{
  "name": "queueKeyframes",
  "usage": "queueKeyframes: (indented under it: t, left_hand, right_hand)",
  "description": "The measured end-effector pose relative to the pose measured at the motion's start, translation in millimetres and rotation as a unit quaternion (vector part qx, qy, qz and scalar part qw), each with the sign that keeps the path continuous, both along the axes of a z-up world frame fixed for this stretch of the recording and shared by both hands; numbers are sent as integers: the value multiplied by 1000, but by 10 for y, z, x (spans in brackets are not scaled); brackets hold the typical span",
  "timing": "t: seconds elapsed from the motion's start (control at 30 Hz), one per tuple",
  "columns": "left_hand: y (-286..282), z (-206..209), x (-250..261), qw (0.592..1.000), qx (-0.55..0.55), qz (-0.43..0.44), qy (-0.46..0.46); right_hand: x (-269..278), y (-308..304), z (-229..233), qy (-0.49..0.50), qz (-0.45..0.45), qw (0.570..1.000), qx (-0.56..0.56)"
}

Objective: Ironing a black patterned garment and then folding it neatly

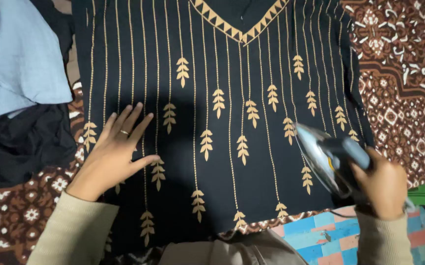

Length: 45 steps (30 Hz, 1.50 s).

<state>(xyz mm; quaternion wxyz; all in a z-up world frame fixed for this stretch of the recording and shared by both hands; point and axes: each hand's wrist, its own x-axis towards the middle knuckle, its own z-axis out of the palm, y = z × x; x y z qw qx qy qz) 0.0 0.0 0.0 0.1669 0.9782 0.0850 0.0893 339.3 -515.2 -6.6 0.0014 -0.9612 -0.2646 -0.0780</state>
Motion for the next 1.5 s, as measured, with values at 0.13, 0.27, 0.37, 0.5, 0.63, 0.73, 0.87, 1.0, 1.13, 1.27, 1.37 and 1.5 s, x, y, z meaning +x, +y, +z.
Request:
queueKeyframes:
  t: [0.13,0.27,0.37,0.5,0.63,0.73,0.87,1.0,1.13,1.27,1.37,1.5]
  left_hand:
    - [5,0,9,1000,15,3,-9]
    - [20,-4,10,1000,5,7,-4]
    - [34,-22,6,1000,7,9,-9]
    - [35,22,-19,1000,-12,5,-10]
    - [32,26,-30,1000,-12,-10,-18]
    - [40,58,-67,1000,-12,-4,-4]
    - [25,12,-51,1000,-21,1,0]
    - [32,31,-37,1000,-25,5,13]
    - [41,-5,-45,1000,-16,4,3]
    - [47,3,-62,999,-27,2,22]
    - [20,25,-97,999,-31,-2,9]
    - [33,-1,-92,1000,-12,-5,-15]
  right_hand:
    - [592,804,61,-54,49,997,6]
    - [1364,1662,81,-112,85,990,26]
    - [2074,2133,-62,-145,89,984,46]
    - [2892,2589,-303,-209,22,976,56]
    - [3144,2705,-212,-201,-50,975,79]
    - [3030,2648,-125,-37,3,994,106]
    - [2213,2811,225,88,224,970,45]
    - [1915,3169,154,-88,121,987,61]
    - [2330,3558,98,-112,14,991,76]
    - [2687,3594,12,-64,28,993,92]
    - [2636,3408,39,60,94,991,76]
    - [2279,3057,88,171,212,957,98]
